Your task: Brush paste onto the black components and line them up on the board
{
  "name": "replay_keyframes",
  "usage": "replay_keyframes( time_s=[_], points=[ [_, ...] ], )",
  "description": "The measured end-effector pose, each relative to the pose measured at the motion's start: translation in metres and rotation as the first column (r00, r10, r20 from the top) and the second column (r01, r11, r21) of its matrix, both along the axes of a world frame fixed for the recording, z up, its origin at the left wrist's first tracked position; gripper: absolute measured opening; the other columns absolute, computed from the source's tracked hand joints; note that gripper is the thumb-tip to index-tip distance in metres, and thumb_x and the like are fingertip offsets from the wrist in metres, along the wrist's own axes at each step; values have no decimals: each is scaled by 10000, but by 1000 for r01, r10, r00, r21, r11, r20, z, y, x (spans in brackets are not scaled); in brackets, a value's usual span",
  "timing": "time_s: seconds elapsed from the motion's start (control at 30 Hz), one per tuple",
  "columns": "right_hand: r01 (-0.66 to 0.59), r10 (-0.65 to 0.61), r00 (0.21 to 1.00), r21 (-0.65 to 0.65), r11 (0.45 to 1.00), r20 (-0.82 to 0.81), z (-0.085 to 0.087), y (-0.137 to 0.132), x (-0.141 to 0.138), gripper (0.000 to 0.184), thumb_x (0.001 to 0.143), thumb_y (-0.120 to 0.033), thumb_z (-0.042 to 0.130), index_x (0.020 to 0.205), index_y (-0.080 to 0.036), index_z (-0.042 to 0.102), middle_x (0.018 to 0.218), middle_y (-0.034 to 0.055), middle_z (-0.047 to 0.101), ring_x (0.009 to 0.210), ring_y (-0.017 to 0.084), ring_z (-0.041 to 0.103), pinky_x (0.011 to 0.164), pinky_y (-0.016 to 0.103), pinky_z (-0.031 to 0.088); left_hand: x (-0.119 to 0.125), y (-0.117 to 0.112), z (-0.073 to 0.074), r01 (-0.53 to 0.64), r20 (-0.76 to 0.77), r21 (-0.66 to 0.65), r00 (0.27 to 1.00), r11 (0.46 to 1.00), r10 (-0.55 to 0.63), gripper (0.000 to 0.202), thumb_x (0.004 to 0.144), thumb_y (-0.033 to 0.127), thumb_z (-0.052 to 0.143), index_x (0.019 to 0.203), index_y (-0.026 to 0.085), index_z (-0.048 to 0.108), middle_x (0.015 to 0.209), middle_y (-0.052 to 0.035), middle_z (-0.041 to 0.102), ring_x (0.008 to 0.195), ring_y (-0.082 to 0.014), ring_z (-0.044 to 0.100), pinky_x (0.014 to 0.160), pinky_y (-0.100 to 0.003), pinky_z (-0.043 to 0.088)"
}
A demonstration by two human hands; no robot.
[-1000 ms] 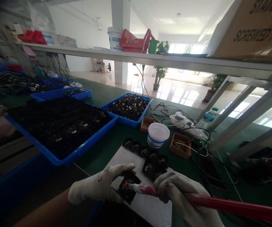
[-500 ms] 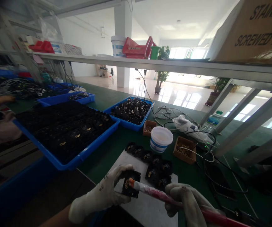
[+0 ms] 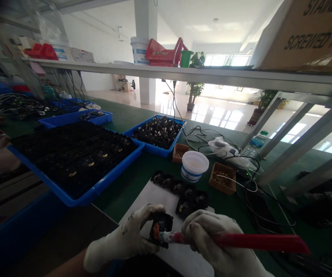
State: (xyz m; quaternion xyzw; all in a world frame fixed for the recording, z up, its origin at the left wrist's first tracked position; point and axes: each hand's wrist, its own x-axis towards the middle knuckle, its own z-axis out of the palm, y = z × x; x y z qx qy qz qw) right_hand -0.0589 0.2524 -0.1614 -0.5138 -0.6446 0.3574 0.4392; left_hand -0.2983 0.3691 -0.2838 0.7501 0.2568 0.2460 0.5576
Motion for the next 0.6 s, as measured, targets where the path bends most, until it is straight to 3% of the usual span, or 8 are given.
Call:
replay_keyframes(
  time_s=[0.1, 0.27, 0.4, 0.43, 0.5, 0.53, 0.6],
  points=[
    [-168, 156, 979, 93, 981, 128, 16, 9, 5, 474, 1081, -467, 508, 742, -199, 701, 775, 67, 714, 686, 173, 691, 637, 241, 572, -3, 3, -1, 41, 6, -12, 999, 999, -41, 924, 616, 187, 962, 1445, 251, 560, 1425, -100, 625, 1299, -321, 614, 1157, -459, 502],
    [-50, 48, 999, 102, 994, 18, 10, 11, 4, 405, 1095, -388, 504, 788, -210, 698, 836, 48, 714, 681, 143, 669, 610, 212, 552, -6, 8, 7, 0, -63, -44, 998, 999, -3, 905, 629, 147, 920, 1447, 272, 555, 1415, -85, 635, 1327, -330, 594, 1163, -471, 491],
    [-105, 100, 994, 107, 989, 47, -1, 9, 0, 412, 1080, -434, 535, 783, -213, 717, 806, 49, 715, 666, 145, 658, 638, 223, 562, -6, 12, 5, 30, -114, 2, 993, 1000, -30, 887, 634, 163, 906, 1438, 274, 546, 1441, -85, 601, 1333, -324, 582, 1167, -460, 486],
    [-68, 64, 997, 108, 992, 36, -2, 7, 1, 417, 1074, -450, 544, 777, -216, 720, 805, 52, 714, 670, 152, 659, 632, 226, 563, -7, 13, 4, 37, -120, 17, 992, 999, -35, 885, 635, 156, 895, 1437, 268, 539, 1451, -87, 588, 1342, -321, 573, 1174, -452, 479],
    [139, -137, 990, 128, 982, -28, -3, 0, 7, 407, 1052, -485, 578, 772, -234, 734, 837, 57, 723, 709, 173, 679, 612, 223, 572, -8, 19, 3, 38, -135, 43, 990, 998, -32, 869, 653, 148, 861, 1444, 260, 518, 1454, -84, 577, 1353, -311, 560, 1188, -440, 464],
    [266, -259, 964, 161, 951, -65, -5, -4, 13, 390, 1036, -499, 600, 775, -247, 743, 862, 61, 731, 741, 188, 696, 608, 219, 584, -9, 22, 3, 33, -148, 57, 989, 998, -24, 852, 671, 158, 845, 1448, 261, 511, 1456, -81, 575, 1360, -308, 553, 1194, -439, 457],
    [495, -479, 869, 244, 834, -128, -10, -13, 30, 329, 1008, -510, 628, 812, -278, 757, 930, 59, 748, 785, 203, 717, 622, 214, 617, -7, 30, 4, 13, -175, 70, 985, 997, 0, 811, 706, 203, 838, 1446, 263, 513, 1453, -75, 585, 1365, -308, 550, 1197, -445, 452]
  ],
)
